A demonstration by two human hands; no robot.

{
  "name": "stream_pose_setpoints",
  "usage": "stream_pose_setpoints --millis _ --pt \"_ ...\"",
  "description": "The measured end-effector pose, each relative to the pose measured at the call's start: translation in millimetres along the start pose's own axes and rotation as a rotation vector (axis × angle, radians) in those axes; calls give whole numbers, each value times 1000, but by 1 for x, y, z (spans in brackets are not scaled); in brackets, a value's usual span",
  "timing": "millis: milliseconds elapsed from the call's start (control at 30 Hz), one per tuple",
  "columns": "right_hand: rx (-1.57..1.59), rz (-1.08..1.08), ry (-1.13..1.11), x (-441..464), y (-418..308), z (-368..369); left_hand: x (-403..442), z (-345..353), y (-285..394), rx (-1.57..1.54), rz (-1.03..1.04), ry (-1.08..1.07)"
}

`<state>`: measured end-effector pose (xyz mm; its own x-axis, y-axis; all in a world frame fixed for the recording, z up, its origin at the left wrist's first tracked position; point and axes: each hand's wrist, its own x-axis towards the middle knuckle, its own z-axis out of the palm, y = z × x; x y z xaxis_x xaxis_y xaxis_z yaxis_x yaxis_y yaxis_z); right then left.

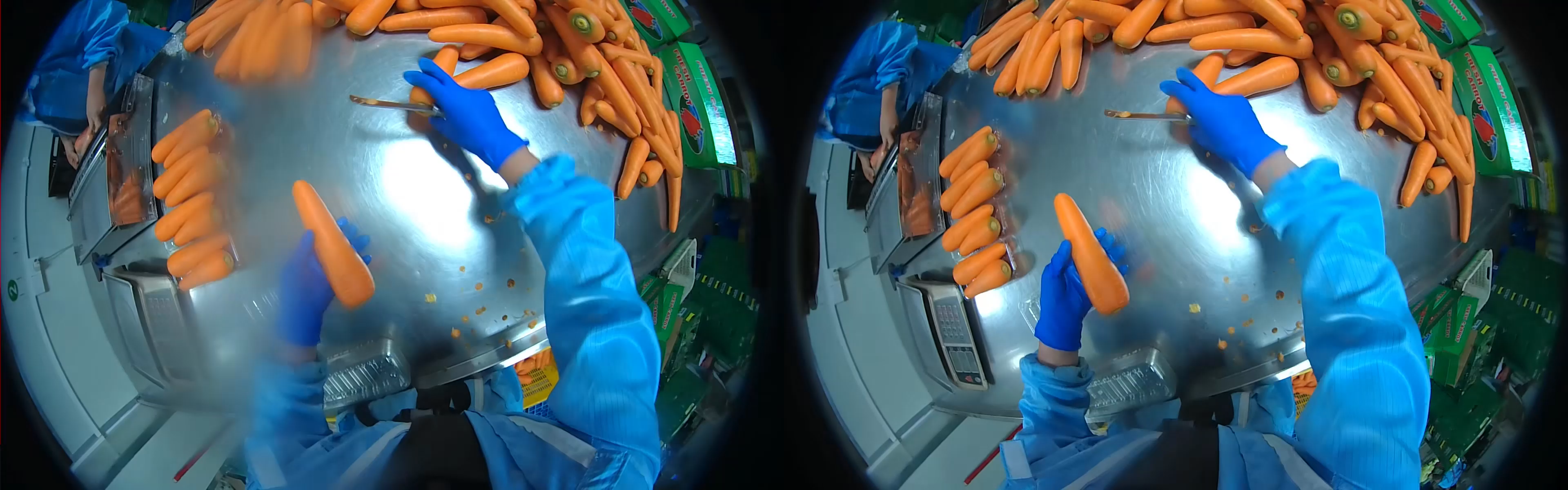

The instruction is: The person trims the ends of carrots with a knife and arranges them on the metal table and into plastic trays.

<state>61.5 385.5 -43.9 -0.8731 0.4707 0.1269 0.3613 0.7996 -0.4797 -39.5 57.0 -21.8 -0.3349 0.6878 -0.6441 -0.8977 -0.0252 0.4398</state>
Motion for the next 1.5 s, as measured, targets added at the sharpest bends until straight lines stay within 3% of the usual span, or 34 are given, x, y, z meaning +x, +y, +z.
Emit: stream_pose_setpoints --millis 167,233,267,367,433,500,633,700,733,833,933,1033,1133,1200,1267,1333,1433,1500 --pt "803 222 463 -123 -50 -21 -9 6 -23 -2 -51 -104" --pt "1313 597 524 -176 -92 -39 -11 8 -42 -12 -106 -164" --pt "1466 630 585 -201 -103 -37 -14 12 -53 -10 -139 -179" --pt "1493 561 765 -256 -144 -36 -23 20 -91 -6 -239 -203" --pt "1366 534 790 -284 -167 -37 -31 34 -114 -31 -290 -219" --pt "1134 303 748 -310 -166 -16 -43 52 -133 -75 -330 -234" --pt "800 201 424 -342 -188 -28 -50 42 -159 22 -465 -350" --pt "634 141 245 -363 -193 -30 -70 43 -163 116 -503 -261" --pt "610 230 -12 -366 -201 -50 -92 55 -159 213 -465 -259" --pt "602 212 -56 -383 -216 -50 -113 50 -160 312 -431 -276" --pt "906 134 248 -406 -231 -54 -132 48 -156 548 -256 -427" --pt "981 362 556 -430 -225 -64 -146 37 -150 916 93 -570" --pt "410 433 487 -458 -212 -75 -164 26 -142 1243 485 -637" --pt "289 411 459 -461 -222 -85 -163 20 -138 1530 884 -789" --pt "177 366 447 -461 -228 -91 -170 22 -136 1528 981 -839" --pt "78 301 447 -459 -232 -91 -191 34 -137 1266 750 -776" --pt "8 289 420 -458 -234 -92 -200 31 -134 1283 598 -645" --pt "5 296 385 -458 -235 -93 -204 30 -131 1312 615 -617"
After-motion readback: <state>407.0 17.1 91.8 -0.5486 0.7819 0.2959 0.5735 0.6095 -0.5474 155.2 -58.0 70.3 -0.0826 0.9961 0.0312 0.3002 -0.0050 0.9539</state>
